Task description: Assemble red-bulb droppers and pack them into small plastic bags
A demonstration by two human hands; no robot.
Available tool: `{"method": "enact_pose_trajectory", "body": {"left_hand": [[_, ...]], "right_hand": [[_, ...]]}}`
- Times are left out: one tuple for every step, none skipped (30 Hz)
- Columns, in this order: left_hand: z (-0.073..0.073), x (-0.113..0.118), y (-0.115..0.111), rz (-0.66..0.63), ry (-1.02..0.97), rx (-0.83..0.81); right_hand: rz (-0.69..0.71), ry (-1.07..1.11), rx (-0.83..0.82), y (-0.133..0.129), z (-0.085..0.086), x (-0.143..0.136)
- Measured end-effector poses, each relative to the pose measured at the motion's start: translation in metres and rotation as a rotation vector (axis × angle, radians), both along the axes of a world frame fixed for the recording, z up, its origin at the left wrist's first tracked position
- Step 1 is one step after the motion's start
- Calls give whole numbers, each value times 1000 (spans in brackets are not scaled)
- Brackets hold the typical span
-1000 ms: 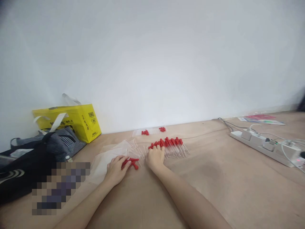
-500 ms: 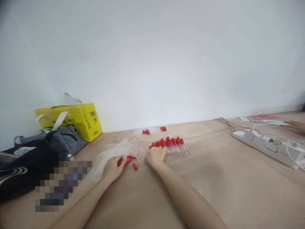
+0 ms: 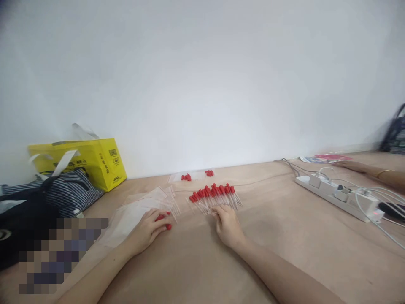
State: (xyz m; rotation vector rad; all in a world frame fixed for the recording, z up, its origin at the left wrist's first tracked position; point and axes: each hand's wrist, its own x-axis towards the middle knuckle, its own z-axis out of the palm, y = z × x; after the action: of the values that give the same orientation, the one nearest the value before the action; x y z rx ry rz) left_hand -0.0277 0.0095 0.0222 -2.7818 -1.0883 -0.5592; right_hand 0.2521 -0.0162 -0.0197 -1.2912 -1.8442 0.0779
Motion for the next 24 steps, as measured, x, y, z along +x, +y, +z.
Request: {"method": "enact_pose_trajectory", "body": {"left_hand": [[-1,1,1,-7,-25,-18],[-1,2,2,-16,-58,-38],[-1,4,1,-24,-98,-61],[-1,6,0,-26,-149,-86],[0,9,-2,-15,-216,-112],[-1,12,-4,7,-299,-142],[-1,17,-7,35,-395,-177],[-2,21,-11,70,-504,-214],[-4,27,-14,90,-614,-260],[-6,32,-18,92,-716,-314],[-9,38,-21,84,-800,-368],[-11,43,-24,72,-866,-427],[-13,47,-26,63,-915,-485],[-15,51,-29,54,-944,-548],[-17,54,-30,52,-972,-606],[-18,56,-31,56,-998,-660],[-19,58,-32,65,-1028,-708],[-19,59,-33,78,-1066,-748],[-19,59,-33,92,-1106,-785],[-19,60,-33,107,-1145,-817],[-19,60,-32,121,-1182,-843],[-19,60,-32,132,-1217,-864],[-19,60,-31,141,-1247,-881],[-19,60,-31,145,-1274,-897]], "right_hand": [[10,15,17,-1,0,3],[20,22,25,-2,0,4],[30,30,24,-2,2,3],[44,42,16,-2,3,2],[60,62,6,-3,5,0],[80,85,-6,-4,6,-3],[104,107,-18,-5,8,-5],[133,125,-29,-6,9,-7],[167,134,-38,-8,10,-9],[205,134,-44,-9,10,-10],[244,128,-44,-11,10,-12],[278,120,-37,-13,11,-13],[305,108,-29,-15,11,-14],[327,89,-23,-17,11,-15],[342,65,-21,-19,12,-17],[350,37,-25,-21,12,-18],[350,8,-37,-22,13,-19],[349,-21,-55,-24,13,-21],[345,-45,-75,-25,14,-22],[340,-61,-92,-26,14,-23],[336,-69,-105,-26,15,-24],[336,-72,-115,-26,15,-24],[337,-72,-120,-26,15,-25],[336,-69,-122,-26,15,-25]]}}
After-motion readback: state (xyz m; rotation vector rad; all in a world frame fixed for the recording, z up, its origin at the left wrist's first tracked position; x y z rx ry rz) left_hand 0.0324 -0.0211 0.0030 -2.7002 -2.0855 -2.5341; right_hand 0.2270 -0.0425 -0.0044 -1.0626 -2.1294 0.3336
